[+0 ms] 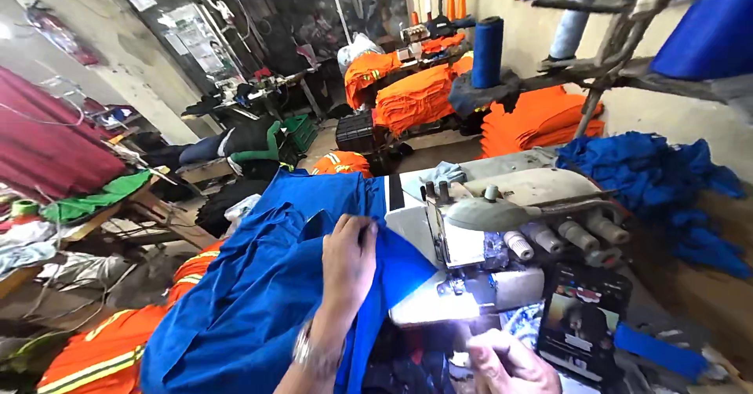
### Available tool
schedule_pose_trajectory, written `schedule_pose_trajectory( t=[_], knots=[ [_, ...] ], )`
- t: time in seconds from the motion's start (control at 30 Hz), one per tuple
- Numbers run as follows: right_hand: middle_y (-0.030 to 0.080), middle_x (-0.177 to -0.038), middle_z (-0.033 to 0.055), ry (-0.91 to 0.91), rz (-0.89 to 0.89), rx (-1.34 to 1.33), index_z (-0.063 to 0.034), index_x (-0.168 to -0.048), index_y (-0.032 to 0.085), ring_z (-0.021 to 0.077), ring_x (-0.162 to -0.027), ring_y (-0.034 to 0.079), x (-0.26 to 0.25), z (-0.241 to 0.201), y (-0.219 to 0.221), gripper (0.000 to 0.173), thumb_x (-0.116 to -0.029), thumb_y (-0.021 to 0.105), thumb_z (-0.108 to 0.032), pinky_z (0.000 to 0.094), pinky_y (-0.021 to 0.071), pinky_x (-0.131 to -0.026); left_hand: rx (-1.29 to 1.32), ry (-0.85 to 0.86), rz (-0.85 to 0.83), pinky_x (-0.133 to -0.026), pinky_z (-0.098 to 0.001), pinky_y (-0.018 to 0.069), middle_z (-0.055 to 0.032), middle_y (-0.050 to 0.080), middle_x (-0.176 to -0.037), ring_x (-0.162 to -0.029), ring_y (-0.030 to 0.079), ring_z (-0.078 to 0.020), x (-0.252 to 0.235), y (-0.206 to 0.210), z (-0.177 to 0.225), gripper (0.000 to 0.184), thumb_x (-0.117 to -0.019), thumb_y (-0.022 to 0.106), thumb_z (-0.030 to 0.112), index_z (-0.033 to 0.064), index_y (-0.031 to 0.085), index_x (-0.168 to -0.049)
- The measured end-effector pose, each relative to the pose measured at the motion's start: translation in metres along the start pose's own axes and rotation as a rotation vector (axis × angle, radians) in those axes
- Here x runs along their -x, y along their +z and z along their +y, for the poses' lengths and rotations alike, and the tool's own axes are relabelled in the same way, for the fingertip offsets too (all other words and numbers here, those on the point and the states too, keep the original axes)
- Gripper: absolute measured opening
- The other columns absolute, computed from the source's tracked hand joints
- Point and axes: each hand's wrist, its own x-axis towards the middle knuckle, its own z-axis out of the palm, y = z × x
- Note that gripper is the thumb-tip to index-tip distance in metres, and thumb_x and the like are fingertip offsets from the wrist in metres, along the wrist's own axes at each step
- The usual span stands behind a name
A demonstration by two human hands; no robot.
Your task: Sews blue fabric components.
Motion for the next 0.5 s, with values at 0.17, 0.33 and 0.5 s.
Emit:
schedule_pose_trajectory(
  t=[0.17,0.33,0.5],
  knots=[
    [0.068,-0.127,0.0070,0.059,-0.412,0.220,-0.0032,-0.145,0.054,0.0103,-0.073,0.073,-0.050,-0.014,0.023,0.043,-0.1035,0.055,-0.014,0.0293,0.0649,-0.060,0.122,0.158,0.217,-0.090,-0.0340,0.0517,0.0008,0.069,-0.100,-0.097,0.064,-0.0097,0.062,-0.044,0.033,0.020,-0.1016,0.056,0.023,0.0107,0.072,-0.097],
    [0.076,-0.090,0.0047,-0.312,-0.271,0.777,-0.0083,-0.096,0.078,0.0115,-0.083,0.073,-0.032,0.016,-0.049,0.020,-0.0963,0.059,-0.016,0.0288,0.0611,-0.078,0.113,0.292,0.110,-0.079,-0.0331,0.0446,0.0046,0.069,-0.085,-0.079,0.062,-0.0065,0.099,-0.020,0.041,0.024,-0.1033,0.057,0.034,0.0204,0.074,-0.094],
    [0.073,-0.092,-0.0038,0.339,-0.586,0.430,-0.0119,-0.114,0.075,0.0036,-0.075,0.066,-0.022,-0.025,-0.049,0.039,-0.1060,0.048,-0.038,0.0254,0.0557,-0.068,0.135,0.605,-0.164,-0.071,-0.0357,0.0433,0.0045,0.060,-0.064,-0.060,0.055,-0.0125,0.106,-0.038,0.055,0.023,-0.1024,0.058,0.033,0.0227,0.076,-0.094]
  ],
)
